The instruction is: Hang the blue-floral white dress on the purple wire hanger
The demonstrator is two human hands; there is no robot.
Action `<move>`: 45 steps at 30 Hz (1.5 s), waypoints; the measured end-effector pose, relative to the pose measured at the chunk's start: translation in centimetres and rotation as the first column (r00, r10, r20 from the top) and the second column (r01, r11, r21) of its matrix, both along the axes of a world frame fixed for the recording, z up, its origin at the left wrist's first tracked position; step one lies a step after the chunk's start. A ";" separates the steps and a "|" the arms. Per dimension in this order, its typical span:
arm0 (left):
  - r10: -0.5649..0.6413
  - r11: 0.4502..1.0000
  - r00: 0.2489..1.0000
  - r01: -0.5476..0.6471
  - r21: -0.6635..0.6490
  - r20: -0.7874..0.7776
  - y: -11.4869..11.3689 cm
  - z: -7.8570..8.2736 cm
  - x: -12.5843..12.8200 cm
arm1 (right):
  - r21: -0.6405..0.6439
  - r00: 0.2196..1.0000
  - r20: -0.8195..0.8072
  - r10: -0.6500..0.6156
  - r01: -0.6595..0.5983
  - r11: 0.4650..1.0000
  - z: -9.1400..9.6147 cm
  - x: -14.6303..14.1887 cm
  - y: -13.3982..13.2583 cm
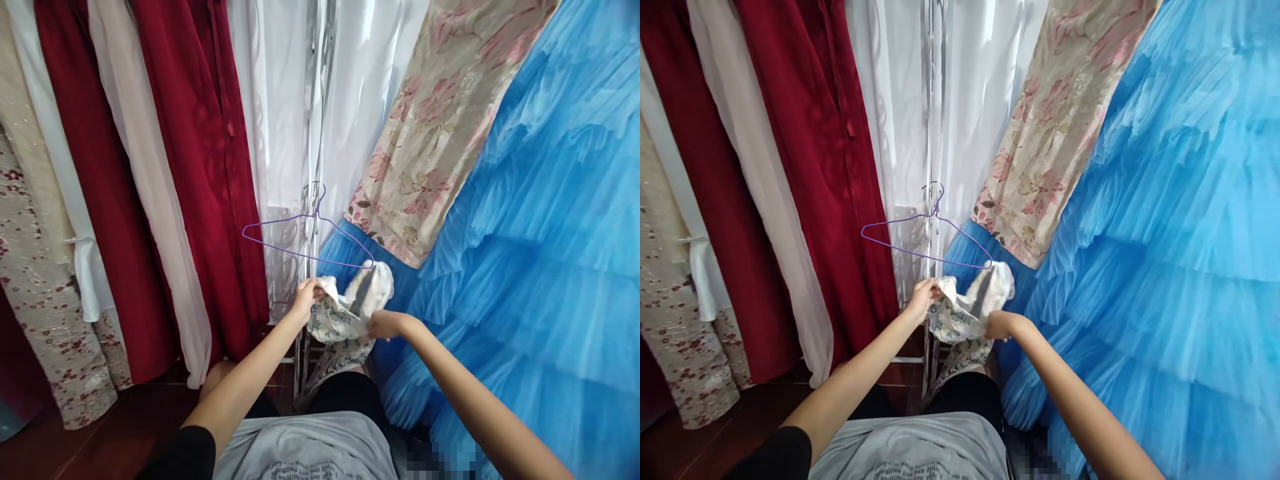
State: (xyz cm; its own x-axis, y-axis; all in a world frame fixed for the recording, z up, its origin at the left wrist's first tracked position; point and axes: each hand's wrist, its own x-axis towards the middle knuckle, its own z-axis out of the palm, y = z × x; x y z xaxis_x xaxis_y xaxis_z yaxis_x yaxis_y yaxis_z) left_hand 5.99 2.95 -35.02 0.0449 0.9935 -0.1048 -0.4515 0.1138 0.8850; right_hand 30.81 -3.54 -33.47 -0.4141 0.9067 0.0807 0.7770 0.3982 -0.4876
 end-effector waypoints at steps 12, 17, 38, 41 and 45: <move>0.106 0.606 0.867 0.332 0.723 -0.487 -6.6 7.3 1.5 | -0.228 0.675 -0.738 -0.003 -0.245 0.942 3.3 -10.0 -3.1; -0.310 0.558 0.759 0.633 0.537 -0.573 -5.4 7.0 -2.7 | -0.483 0.422 -0.852 -0.311 -0.401 0.778 6.2 -12.0 -5.1; 0.389 0.759 0.124 0.519 0.394 -0.913 4.1 5.4 -20.4 | -0.076 0.842 -0.493 -0.218 0.208 0.975 7.5 -3.1 2.1; 0.441 0.784 0.120 0.431 0.447 -0.889 6.6 7.2 -21.5 | 0.262 0.922 -0.296 -0.250 0.330 0.907 7.1 -6.2 5.6; 0.474 0.779 0.169 0.378 0.500 -0.864 8.9 10.3 -20.7 | 0.322 0.921 -0.182 -0.344 0.386 0.864 7.0 -8.1 8.9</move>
State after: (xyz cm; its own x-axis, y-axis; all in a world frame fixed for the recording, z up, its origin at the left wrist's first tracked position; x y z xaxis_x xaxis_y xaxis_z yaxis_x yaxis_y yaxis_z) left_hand -14.72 11.87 -24.74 0.2881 0.8380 0.4634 0.7724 -0.4894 0.4048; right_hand 22.74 5.38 -26.48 -0.0273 0.8962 0.4429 0.8467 0.2562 -0.4662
